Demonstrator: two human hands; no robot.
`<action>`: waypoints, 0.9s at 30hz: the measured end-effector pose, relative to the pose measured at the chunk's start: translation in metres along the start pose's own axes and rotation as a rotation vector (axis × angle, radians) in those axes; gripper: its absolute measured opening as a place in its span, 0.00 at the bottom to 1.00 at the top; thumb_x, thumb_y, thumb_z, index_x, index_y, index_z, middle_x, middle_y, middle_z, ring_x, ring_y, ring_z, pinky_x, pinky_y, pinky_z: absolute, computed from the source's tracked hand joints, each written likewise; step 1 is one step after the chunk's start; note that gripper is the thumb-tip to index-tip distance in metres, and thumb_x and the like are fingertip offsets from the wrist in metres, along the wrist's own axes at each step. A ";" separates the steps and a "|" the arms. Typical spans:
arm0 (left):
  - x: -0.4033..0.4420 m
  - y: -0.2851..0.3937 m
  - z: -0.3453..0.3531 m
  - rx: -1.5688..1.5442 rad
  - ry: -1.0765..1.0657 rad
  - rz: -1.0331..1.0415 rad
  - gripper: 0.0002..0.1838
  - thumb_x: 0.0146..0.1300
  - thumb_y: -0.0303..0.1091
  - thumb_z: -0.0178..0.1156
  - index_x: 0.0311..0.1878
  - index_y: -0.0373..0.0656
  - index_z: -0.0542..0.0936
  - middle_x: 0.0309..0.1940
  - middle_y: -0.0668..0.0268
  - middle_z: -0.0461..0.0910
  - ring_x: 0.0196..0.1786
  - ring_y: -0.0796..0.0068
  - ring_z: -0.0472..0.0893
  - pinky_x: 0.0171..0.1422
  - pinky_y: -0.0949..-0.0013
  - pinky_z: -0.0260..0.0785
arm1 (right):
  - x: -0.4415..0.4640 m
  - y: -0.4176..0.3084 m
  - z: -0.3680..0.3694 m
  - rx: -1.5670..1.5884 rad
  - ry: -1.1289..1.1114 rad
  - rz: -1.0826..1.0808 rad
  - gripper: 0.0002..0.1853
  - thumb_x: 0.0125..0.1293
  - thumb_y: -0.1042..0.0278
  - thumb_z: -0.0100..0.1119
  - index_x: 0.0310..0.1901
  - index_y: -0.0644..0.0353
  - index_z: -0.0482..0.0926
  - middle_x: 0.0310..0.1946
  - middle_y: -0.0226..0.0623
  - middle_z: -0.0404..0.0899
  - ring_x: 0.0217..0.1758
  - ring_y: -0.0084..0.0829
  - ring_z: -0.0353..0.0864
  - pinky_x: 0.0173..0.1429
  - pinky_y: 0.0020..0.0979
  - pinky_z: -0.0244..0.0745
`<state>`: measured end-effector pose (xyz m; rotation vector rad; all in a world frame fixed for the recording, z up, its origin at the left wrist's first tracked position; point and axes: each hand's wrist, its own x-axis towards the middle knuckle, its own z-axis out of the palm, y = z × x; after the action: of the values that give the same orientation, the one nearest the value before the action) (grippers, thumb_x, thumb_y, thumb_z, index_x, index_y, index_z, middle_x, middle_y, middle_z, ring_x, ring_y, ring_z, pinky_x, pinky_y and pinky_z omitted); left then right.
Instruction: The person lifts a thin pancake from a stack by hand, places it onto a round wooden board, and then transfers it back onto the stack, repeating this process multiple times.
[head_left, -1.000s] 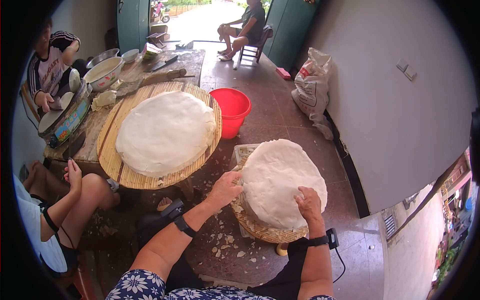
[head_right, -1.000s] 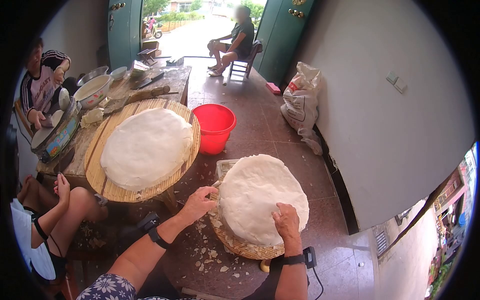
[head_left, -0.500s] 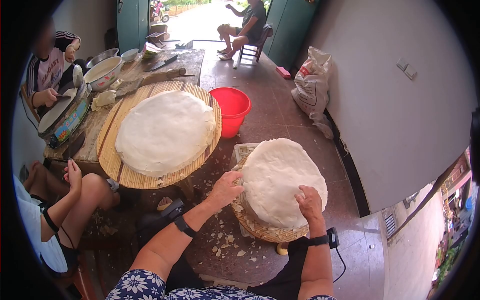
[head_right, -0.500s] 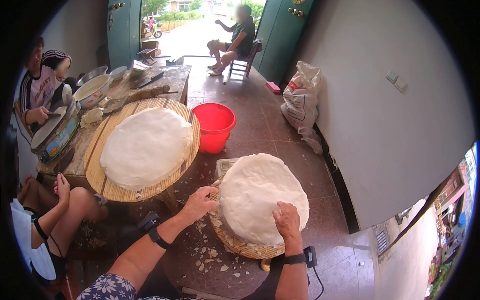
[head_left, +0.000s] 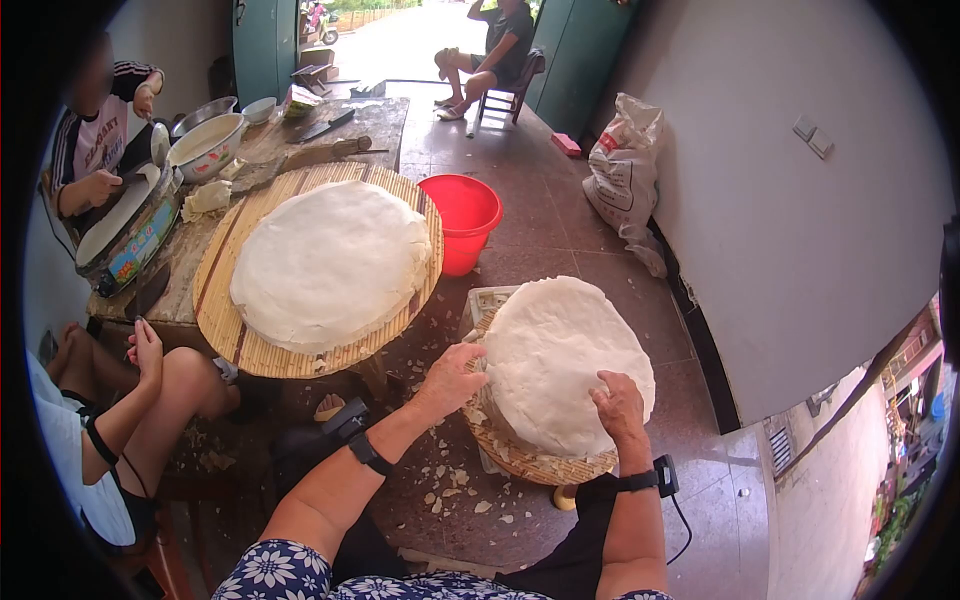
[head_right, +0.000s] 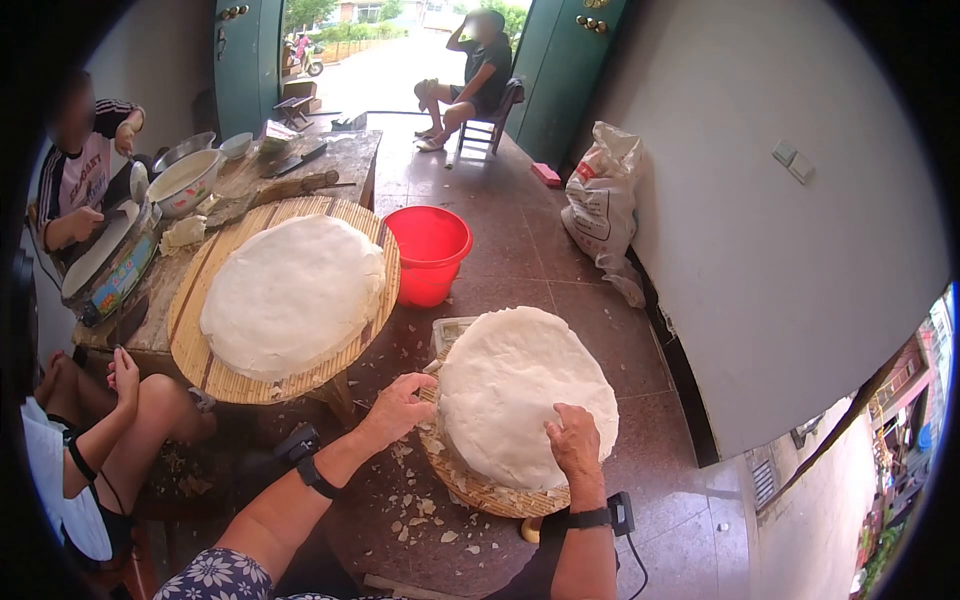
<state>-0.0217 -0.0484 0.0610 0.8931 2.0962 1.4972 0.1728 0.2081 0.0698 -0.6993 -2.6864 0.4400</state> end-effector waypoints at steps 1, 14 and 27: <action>0.000 0.000 0.000 -0.004 -0.001 -0.003 0.25 0.54 0.32 0.63 0.57 0.37 0.75 0.55 0.57 0.72 0.42 0.73 0.80 0.49 0.70 0.74 | 0.000 0.000 0.000 0.002 0.001 0.000 0.19 0.57 0.64 0.64 0.50 0.59 0.80 0.46 0.47 0.80 0.52 0.48 0.76 0.57 0.43 0.71; 0.001 -0.005 0.002 -0.006 0.000 0.001 0.25 0.55 0.32 0.64 0.57 0.37 0.75 0.55 0.59 0.71 0.40 0.75 0.79 0.46 0.70 0.74 | 0.000 0.000 0.001 0.003 -0.006 -0.002 0.19 0.57 0.63 0.64 0.50 0.59 0.80 0.47 0.47 0.80 0.53 0.47 0.76 0.57 0.42 0.71; -0.001 0.001 0.001 -0.016 -0.003 0.011 0.23 0.55 0.31 0.64 0.55 0.37 0.76 0.55 0.60 0.70 0.40 0.77 0.79 0.41 0.72 0.74 | 0.001 0.001 0.002 0.004 -0.008 -0.010 0.19 0.57 0.63 0.63 0.50 0.59 0.80 0.46 0.47 0.80 0.53 0.47 0.76 0.58 0.42 0.71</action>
<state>-0.0203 -0.0482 0.0618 0.9012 2.0776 1.5155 0.1718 0.2093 0.0673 -0.6839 -2.6948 0.4468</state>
